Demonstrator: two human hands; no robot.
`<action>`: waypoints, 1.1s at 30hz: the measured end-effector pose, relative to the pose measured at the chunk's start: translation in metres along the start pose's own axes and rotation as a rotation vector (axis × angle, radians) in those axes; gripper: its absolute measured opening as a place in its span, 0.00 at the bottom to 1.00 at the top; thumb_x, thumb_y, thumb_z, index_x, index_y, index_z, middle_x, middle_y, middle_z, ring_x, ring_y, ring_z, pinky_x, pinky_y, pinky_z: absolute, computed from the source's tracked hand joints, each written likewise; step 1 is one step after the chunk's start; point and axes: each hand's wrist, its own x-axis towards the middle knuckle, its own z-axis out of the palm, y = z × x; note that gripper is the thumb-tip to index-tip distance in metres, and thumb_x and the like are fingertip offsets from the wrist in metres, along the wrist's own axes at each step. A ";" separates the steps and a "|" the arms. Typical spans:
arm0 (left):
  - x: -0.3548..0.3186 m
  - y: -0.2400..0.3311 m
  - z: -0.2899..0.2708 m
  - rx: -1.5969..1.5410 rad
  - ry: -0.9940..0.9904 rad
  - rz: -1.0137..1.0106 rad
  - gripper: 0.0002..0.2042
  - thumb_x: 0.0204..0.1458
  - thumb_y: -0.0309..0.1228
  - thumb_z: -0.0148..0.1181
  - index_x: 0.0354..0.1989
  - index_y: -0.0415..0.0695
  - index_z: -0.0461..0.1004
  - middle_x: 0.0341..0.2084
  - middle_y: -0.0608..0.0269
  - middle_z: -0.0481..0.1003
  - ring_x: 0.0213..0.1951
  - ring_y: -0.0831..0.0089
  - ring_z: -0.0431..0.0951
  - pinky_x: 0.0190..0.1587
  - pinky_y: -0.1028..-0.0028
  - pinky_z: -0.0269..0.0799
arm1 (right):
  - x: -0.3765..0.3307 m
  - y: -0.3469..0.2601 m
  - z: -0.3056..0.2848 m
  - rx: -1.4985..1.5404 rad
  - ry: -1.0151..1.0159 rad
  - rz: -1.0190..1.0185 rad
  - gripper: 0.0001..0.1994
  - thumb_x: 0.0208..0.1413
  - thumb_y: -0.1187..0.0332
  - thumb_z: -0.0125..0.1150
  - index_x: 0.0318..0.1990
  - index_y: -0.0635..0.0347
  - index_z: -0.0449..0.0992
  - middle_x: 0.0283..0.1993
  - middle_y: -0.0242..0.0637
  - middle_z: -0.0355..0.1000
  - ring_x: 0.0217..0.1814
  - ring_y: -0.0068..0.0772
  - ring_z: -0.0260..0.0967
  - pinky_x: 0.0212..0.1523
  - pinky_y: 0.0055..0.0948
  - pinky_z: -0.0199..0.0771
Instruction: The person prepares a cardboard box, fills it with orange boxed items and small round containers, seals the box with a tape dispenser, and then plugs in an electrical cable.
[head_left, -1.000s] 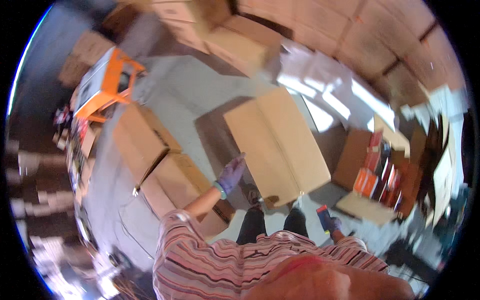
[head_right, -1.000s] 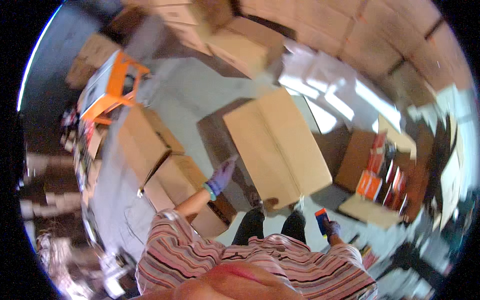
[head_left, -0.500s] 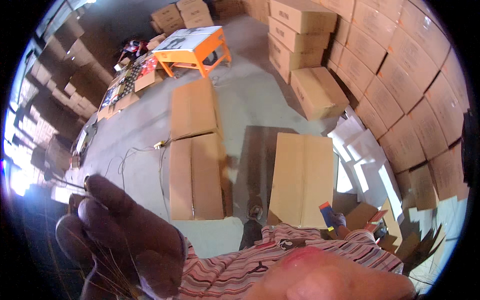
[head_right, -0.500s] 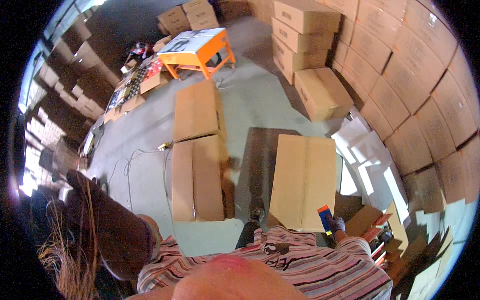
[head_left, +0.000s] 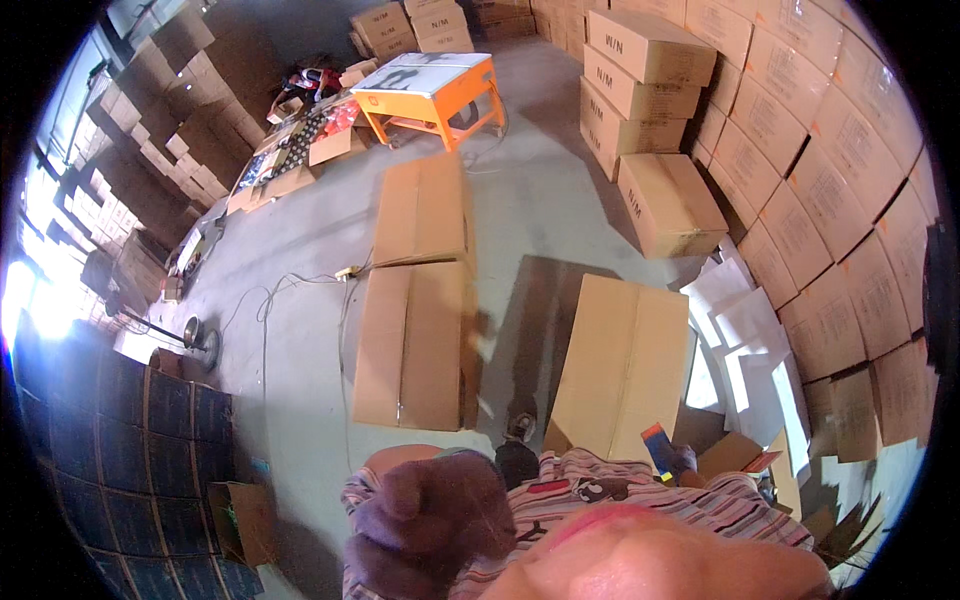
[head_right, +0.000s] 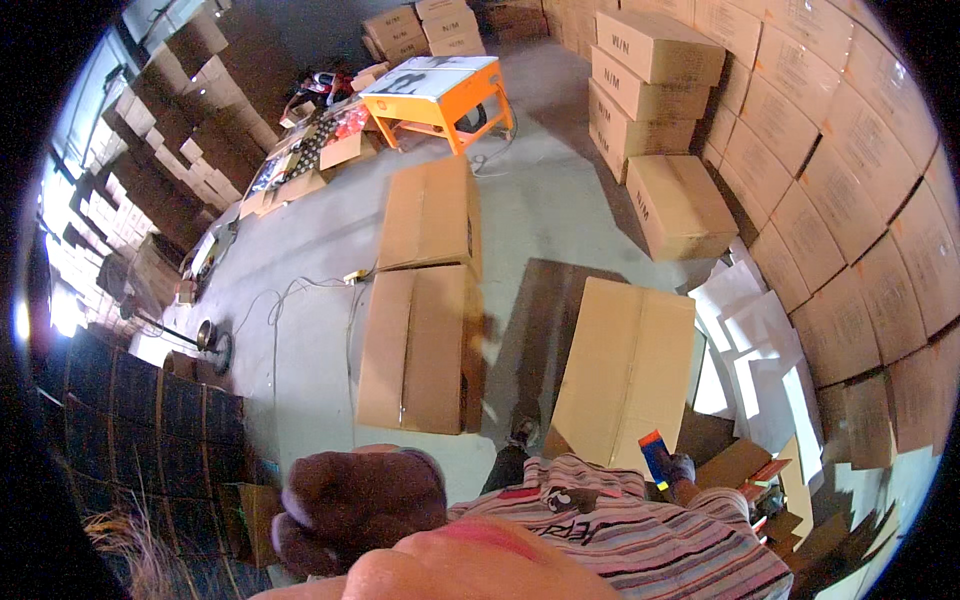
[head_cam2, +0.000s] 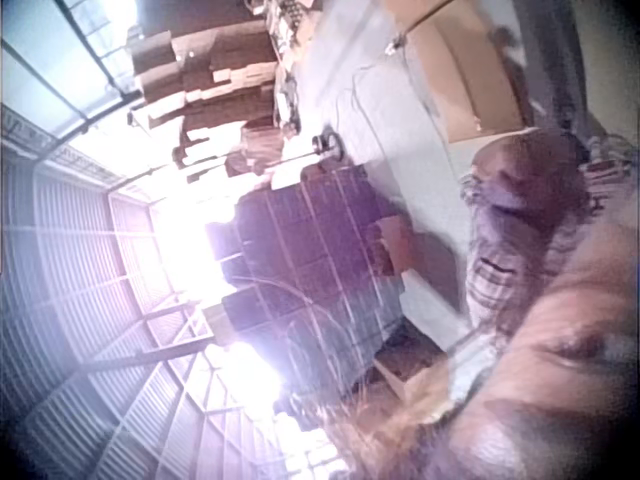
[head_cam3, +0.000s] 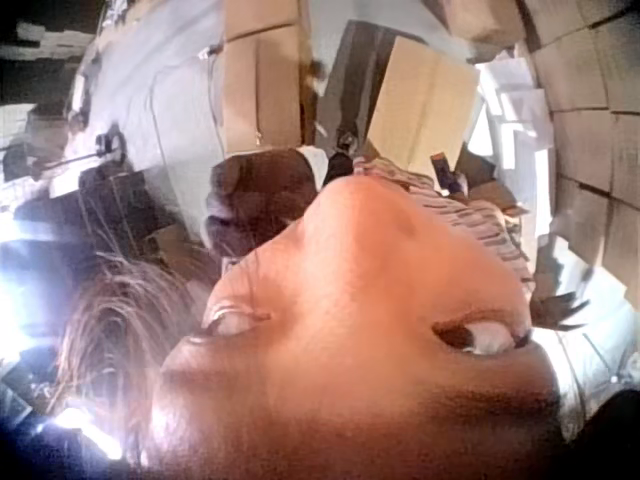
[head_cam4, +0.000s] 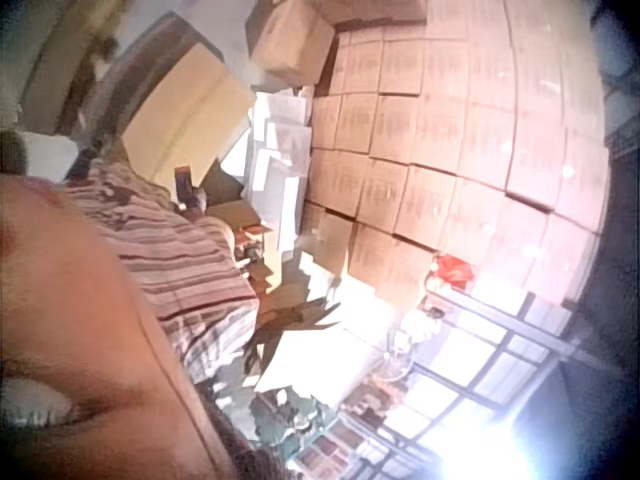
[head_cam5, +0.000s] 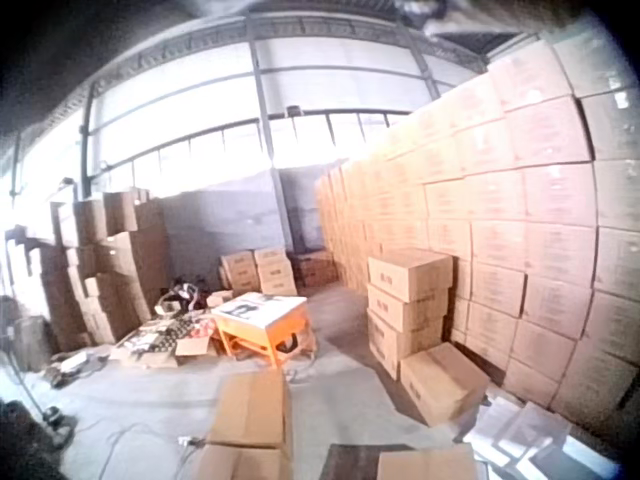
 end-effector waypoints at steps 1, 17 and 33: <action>-0.003 0.005 -0.001 0.046 0.001 0.025 0.11 0.49 0.38 0.52 0.37 0.47 0.65 0.23 0.69 0.61 0.33 0.74 0.64 0.39 0.71 0.60 | -0.010 -0.005 0.004 0.097 0.024 0.042 0.30 0.44 0.36 0.52 0.32 0.58 0.80 0.34 0.48 0.75 0.41 0.46 0.74 0.40 0.40 0.72; -0.049 -0.010 -0.003 0.241 -0.055 0.117 0.09 0.48 0.36 0.54 0.35 0.49 0.65 0.24 0.70 0.61 0.32 0.74 0.64 0.37 0.69 0.60 | 0.008 -0.011 0.023 0.009 -0.023 0.050 0.33 0.48 0.35 0.47 0.29 0.62 0.79 0.31 0.53 0.74 0.40 0.52 0.73 0.39 0.46 0.70; -0.038 -0.069 -0.070 0.086 -0.674 0.083 0.09 0.46 0.40 0.56 0.33 0.52 0.72 0.27 0.68 0.69 0.30 0.70 0.69 0.42 0.58 0.64 | 0.017 -0.023 0.040 0.061 0.035 0.019 0.36 0.47 0.35 0.49 0.26 0.67 0.78 0.28 0.55 0.73 0.37 0.55 0.72 0.39 0.46 0.70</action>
